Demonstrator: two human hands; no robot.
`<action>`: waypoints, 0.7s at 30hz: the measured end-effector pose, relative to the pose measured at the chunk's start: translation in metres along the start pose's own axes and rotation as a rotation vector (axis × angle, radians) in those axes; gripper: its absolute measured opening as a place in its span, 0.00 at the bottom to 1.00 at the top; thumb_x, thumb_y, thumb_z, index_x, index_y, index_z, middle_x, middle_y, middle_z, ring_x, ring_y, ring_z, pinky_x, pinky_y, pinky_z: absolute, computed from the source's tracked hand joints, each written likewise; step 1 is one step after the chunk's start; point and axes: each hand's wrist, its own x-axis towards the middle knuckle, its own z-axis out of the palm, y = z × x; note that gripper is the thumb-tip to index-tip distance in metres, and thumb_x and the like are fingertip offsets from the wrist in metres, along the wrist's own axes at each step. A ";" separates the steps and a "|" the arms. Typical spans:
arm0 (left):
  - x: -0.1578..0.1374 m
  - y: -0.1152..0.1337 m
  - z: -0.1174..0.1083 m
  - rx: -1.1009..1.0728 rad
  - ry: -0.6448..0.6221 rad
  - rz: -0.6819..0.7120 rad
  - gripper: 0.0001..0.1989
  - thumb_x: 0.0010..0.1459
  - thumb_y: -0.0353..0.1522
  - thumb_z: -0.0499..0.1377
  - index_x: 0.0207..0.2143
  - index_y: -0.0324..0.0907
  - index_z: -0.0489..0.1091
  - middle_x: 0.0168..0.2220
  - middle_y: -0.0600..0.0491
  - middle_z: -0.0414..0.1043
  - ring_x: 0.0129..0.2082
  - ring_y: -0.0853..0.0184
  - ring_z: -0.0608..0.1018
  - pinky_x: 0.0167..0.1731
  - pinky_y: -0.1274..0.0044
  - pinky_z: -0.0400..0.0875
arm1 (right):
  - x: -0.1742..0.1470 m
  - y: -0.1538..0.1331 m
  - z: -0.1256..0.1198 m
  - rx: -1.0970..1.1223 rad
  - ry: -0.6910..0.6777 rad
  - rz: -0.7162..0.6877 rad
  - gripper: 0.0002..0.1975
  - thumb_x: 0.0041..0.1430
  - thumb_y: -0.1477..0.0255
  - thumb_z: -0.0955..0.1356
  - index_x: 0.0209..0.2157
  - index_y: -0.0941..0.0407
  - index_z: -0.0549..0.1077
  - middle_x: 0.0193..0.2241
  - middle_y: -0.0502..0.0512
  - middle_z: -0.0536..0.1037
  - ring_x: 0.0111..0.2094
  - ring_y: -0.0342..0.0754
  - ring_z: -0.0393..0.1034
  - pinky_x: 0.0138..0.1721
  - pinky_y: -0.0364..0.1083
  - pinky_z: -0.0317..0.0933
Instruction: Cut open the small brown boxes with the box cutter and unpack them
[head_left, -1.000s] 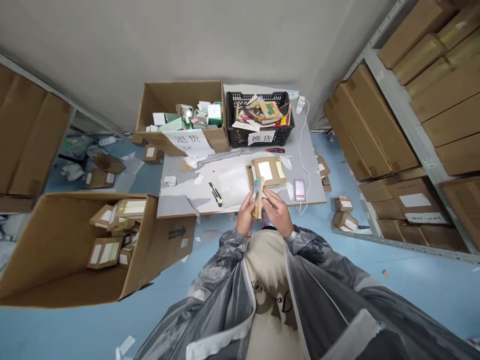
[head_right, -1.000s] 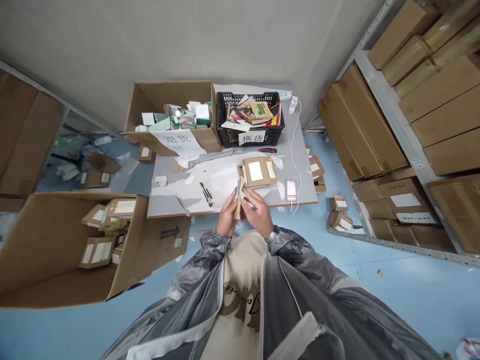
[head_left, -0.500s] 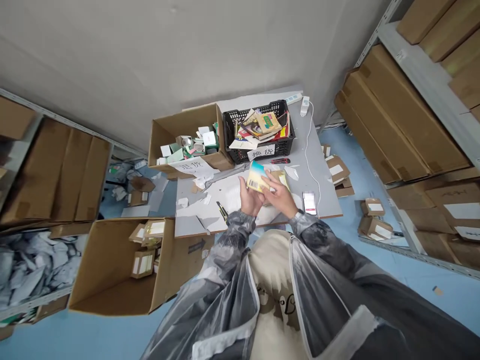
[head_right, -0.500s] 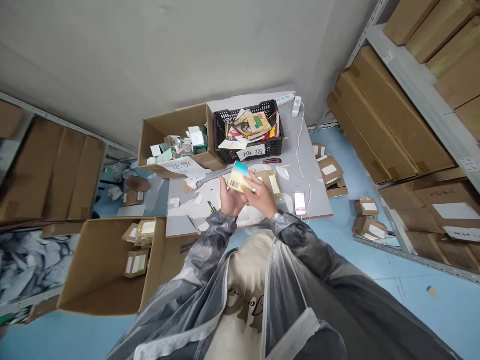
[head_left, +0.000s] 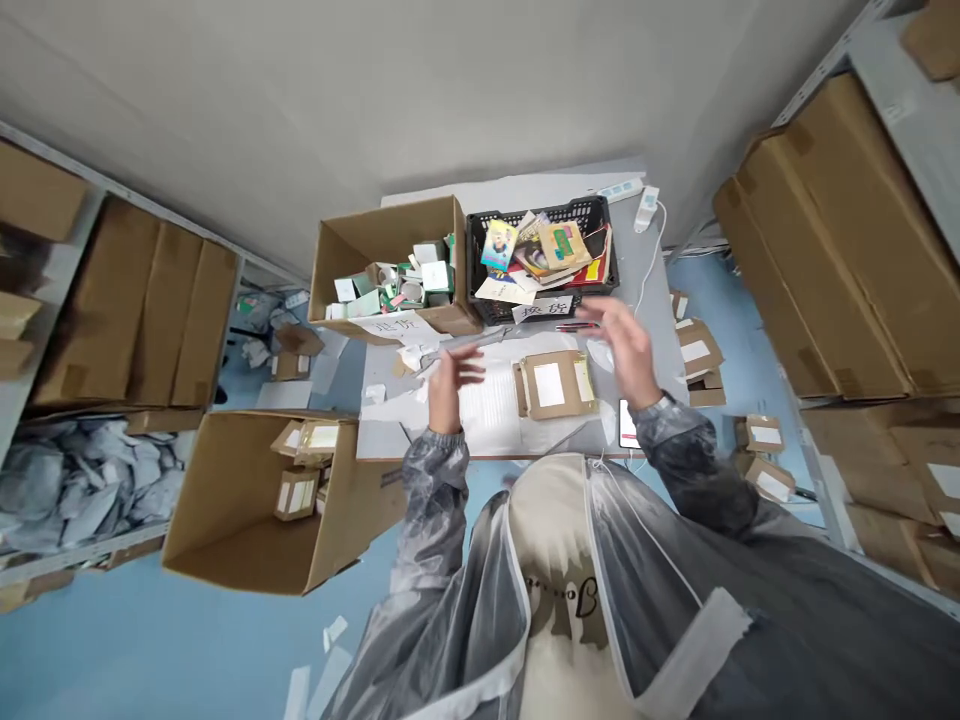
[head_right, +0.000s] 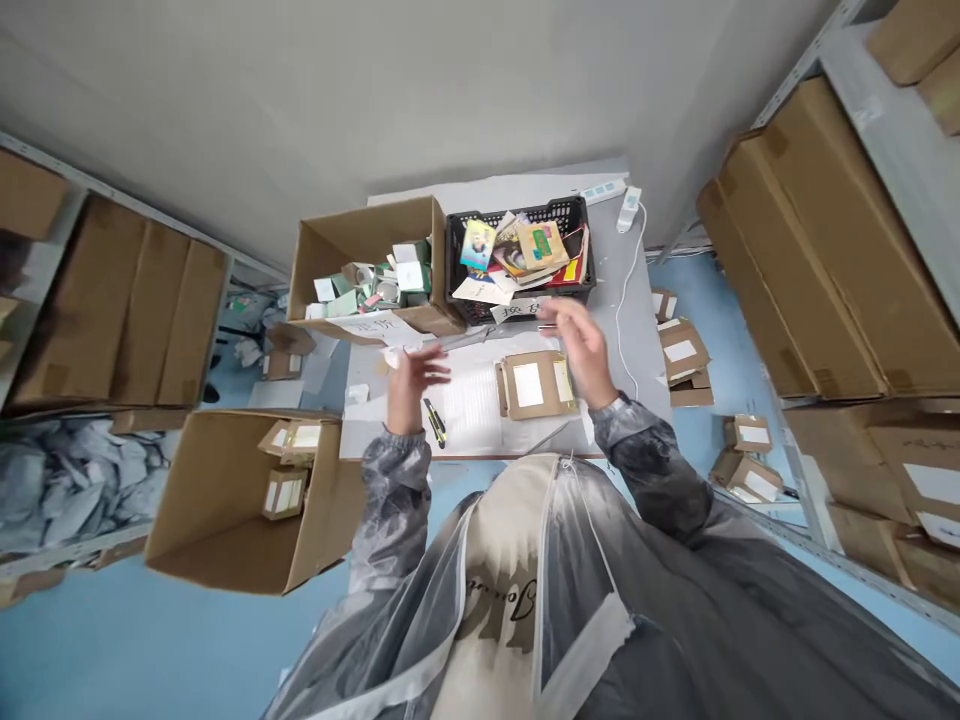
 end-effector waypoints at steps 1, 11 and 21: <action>-0.017 -0.033 -0.007 0.063 -0.002 -0.146 0.50 0.76 0.73 0.52 0.63 0.38 0.86 0.57 0.35 0.88 0.45 0.57 0.91 0.41 0.69 0.90 | -0.012 0.032 -0.004 -0.023 -0.043 0.144 0.30 0.75 0.38 0.77 0.58 0.47 0.91 0.68 0.58 0.87 0.66 0.61 0.85 0.57 0.56 0.87; -0.122 -0.202 -0.005 0.917 -0.245 -0.683 0.37 0.69 0.36 0.72 0.78 0.37 0.78 0.82 0.25 0.67 0.85 0.35 0.66 0.82 0.52 0.63 | -0.094 0.191 -0.036 -0.552 -0.125 0.992 0.10 0.73 0.68 0.72 0.43 0.56 0.87 0.51 0.62 0.94 0.55 0.56 0.91 0.34 0.40 0.79; -0.075 -0.239 -0.009 1.207 -0.646 -0.373 0.39 0.73 0.22 0.55 0.84 0.30 0.67 0.78 0.20 0.69 0.73 0.40 0.75 0.75 0.51 0.64 | -0.034 0.181 -0.005 -0.639 0.075 0.600 0.16 0.74 0.64 0.72 0.55 0.54 0.88 0.64 0.63 0.88 0.65 0.57 0.83 0.65 0.52 0.80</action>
